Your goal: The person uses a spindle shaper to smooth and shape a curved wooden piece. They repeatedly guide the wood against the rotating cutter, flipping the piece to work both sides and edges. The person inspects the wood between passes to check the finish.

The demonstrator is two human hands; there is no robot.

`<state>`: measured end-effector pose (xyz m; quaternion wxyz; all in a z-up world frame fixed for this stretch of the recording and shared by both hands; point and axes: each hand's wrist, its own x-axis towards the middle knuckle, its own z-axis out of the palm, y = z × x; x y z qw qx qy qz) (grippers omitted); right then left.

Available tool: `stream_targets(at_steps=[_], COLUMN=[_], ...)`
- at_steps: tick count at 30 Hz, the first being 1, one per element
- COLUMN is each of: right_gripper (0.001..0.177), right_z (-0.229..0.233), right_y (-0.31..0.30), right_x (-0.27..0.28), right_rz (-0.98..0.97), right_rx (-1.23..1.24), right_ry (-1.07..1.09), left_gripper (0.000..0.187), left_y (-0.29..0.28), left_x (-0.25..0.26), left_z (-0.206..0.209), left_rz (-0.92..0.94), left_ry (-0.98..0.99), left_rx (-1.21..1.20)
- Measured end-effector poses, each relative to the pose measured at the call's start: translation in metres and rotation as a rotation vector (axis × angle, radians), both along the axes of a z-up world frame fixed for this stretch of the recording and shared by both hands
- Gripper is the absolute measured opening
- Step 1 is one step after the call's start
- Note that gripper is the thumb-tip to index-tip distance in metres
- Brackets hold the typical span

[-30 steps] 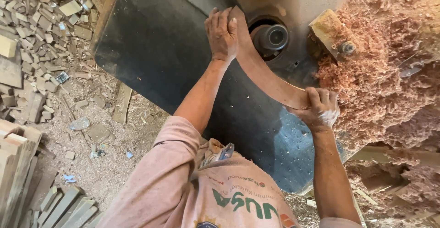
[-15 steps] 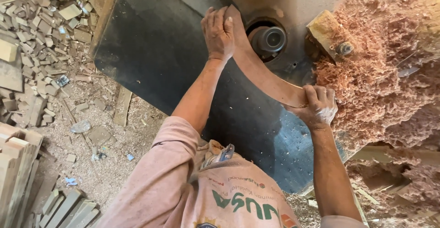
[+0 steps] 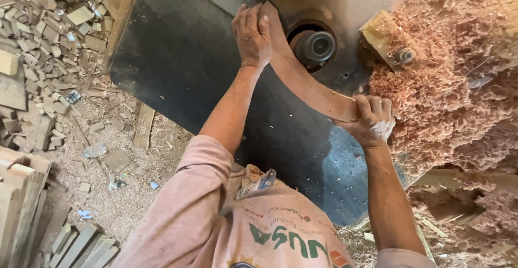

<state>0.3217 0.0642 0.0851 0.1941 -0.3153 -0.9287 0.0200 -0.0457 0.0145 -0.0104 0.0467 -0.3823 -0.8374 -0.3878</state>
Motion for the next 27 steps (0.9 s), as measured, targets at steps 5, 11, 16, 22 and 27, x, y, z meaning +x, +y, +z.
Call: stream_targets(at_steps=[5,11,16,22,27], right_gripper=[0.057,0.052,0.060,0.055,0.066], right_z=[0.004,0.003,-0.002,0.002,-0.001], right_y=[0.000,0.002,0.004,0.006,0.006], right_x=[-0.005,-0.009,-0.010,-0.016,-0.016], right_rz=[0.007,0.005,0.016,0.029,0.030], right_rx=[0.021,0.017,0.002,0.009,-0.022], right_ry=[0.001,-0.010,-0.005,0.011,-0.007], left_gripper=[0.036,0.034,0.033,0.035,0.036], left_y=[0.001,0.002,0.002,0.002,0.002], left_x=[-0.003,-0.009,-0.013,-0.017,-0.022], left_z=[0.003,-0.002,-0.004,-0.002,0.000], left_rz=[0.001,0.004,0.002,0.000,-0.001], left_ry=[0.012,0.020,0.014,0.007,0.016], left_rx=[0.024,0.022,0.020,0.019,0.015])
